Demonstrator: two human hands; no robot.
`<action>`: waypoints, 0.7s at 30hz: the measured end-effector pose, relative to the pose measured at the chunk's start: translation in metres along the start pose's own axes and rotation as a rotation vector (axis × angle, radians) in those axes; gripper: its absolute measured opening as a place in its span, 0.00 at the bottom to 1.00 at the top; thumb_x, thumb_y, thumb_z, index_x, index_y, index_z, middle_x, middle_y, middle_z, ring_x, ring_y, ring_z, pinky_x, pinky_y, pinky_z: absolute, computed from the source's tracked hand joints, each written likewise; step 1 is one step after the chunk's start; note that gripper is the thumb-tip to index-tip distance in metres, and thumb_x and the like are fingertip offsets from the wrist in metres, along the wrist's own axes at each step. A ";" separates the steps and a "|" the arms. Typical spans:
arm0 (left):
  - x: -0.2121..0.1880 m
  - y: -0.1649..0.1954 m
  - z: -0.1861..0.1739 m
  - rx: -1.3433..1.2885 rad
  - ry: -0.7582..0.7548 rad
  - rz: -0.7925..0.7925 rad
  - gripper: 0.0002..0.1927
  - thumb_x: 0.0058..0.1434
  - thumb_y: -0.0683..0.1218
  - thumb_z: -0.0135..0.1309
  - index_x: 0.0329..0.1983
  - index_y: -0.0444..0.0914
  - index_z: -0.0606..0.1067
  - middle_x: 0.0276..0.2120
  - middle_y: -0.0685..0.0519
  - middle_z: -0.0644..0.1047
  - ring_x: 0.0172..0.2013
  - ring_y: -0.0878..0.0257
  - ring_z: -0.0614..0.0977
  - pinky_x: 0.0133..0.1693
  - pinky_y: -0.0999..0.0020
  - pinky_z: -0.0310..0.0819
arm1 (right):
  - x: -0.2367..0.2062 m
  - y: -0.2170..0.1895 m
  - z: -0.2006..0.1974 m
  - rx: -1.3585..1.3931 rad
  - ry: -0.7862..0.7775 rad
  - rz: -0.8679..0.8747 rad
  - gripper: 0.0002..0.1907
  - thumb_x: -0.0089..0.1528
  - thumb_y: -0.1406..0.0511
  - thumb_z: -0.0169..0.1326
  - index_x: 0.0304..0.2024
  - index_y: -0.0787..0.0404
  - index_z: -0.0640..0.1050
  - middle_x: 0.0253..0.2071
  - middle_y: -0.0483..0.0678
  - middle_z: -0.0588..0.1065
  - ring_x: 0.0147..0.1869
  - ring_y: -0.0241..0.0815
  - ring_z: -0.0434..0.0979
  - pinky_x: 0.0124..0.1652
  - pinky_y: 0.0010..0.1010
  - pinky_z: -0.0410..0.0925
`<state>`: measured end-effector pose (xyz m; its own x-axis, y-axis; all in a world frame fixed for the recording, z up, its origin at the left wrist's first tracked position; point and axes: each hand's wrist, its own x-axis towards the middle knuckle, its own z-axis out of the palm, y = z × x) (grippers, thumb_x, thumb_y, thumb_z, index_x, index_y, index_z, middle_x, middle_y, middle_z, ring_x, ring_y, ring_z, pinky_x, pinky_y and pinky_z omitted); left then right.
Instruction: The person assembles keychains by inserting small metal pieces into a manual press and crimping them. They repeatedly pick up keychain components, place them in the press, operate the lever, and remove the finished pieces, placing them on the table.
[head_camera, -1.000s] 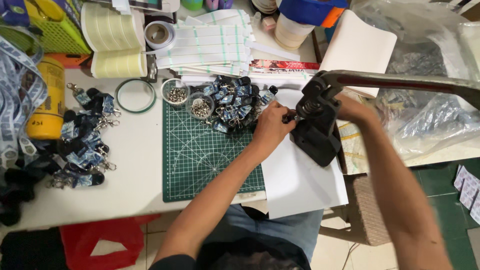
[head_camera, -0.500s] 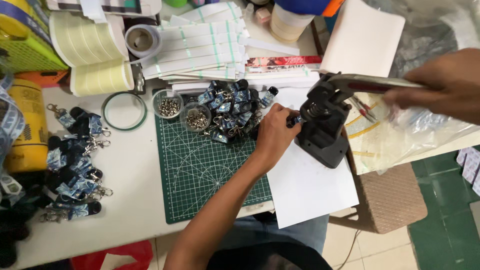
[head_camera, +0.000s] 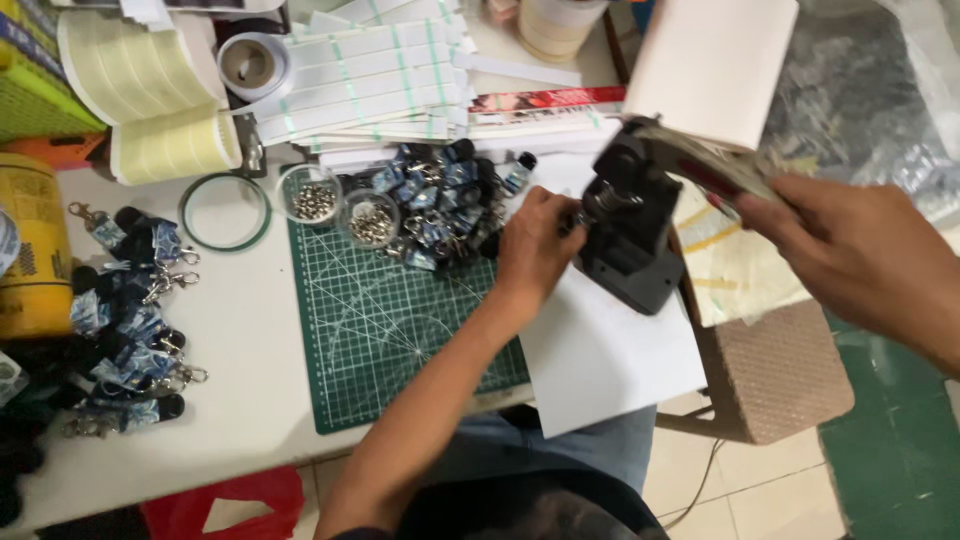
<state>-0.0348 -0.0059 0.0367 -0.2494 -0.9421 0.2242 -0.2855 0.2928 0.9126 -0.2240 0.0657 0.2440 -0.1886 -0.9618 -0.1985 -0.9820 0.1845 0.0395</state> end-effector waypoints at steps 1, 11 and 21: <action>-0.006 0.008 -0.008 0.039 0.040 0.072 0.18 0.55 0.44 0.64 0.49 0.34 0.79 0.44 0.43 0.78 0.42 0.47 0.82 0.44 0.56 0.76 | -0.004 -0.004 -0.004 -0.056 -0.014 -0.002 0.22 0.72 0.52 0.45 0.43 0.60 0.82 0.17 0.50 0.70 0.16 0.44 0.66 0.20 0.38 0.62; 0.014 0.174 0.036 -0.113 0.257 0.770 0.20 0.63 0.58 0.56 0.52 0.42 0.77 0.47 0.53 0.80 0.53 0.56 0.83 0.56 0.59 0.75 | 0.000 0.079 0.051 0.343 -0.057 -0.068 0.13 0.68 0.64 0.44 0.49 0.62 0.76 0.35 0.52 0.78 0.36 0.44 0.79 0.36 0.34 0.73; 0.020 0.154 0.094 -0.167 -0.387 0.642 0.31 0.38 0.72 0.57 0.26 0.41 0.79 0.24 0.48 0.80 0.27 0.51 0.85 0.32 0.60 0.80 | -0.014 0.134 0.107 0.346 -0.111 0.099 0.13 0.68 0.63 0.44 0.49 0.63 0.76 0.39 0.55 0.78 0.40 0.48 0.79 0.39 0.37 0.74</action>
<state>-0.1710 0.0358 0.1498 -0.6337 -0.4626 0.6200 0.1607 0.7053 0.6905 -0.3531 0.1254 0.1472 -0.2629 -0.9115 -0.3164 -0.8978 0.3512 -0.2657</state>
